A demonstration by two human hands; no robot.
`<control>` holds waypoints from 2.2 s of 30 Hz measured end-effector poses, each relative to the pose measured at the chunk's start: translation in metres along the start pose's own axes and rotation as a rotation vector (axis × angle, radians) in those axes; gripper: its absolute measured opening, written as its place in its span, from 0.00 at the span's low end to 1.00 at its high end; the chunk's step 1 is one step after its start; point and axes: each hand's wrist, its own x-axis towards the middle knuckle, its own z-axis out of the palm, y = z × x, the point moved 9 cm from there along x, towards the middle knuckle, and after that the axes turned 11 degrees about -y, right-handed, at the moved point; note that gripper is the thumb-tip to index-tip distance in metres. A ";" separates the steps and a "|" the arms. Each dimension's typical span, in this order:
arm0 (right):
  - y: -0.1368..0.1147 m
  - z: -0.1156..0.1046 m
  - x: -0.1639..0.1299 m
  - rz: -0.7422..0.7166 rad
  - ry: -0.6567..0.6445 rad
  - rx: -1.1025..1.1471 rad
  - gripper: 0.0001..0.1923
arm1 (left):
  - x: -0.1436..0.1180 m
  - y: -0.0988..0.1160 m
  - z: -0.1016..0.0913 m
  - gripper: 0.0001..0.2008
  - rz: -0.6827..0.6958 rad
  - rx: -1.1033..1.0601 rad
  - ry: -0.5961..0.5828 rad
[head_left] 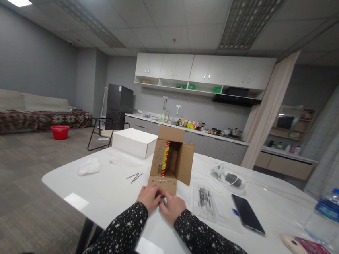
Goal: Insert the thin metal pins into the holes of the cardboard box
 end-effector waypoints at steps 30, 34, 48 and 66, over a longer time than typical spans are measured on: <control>0.001 -0.002 -0.004 -0.033 0.020 -0.019 0.15 | -0.002 0.007 0.003 0.06 -0.038 0.074 -0.002; 0.001 -0.002 -0.004 -0.024 0.021 -0.017 0.16 | -0.001 0.006 0.005 0.07 -0.022 0.101 -0.002; 0.001 -0.004 -0.009 -0.025 0.039 -0.012 0.15 | -0.004 0.006 0.004 0.08 0.010 0.052 0.023; -0.001 -0.004 -0.010 0.012 0.016 -0.005 0.15 | -0.001 0.005 -0.033 0.09 0.173 -0.366 0.400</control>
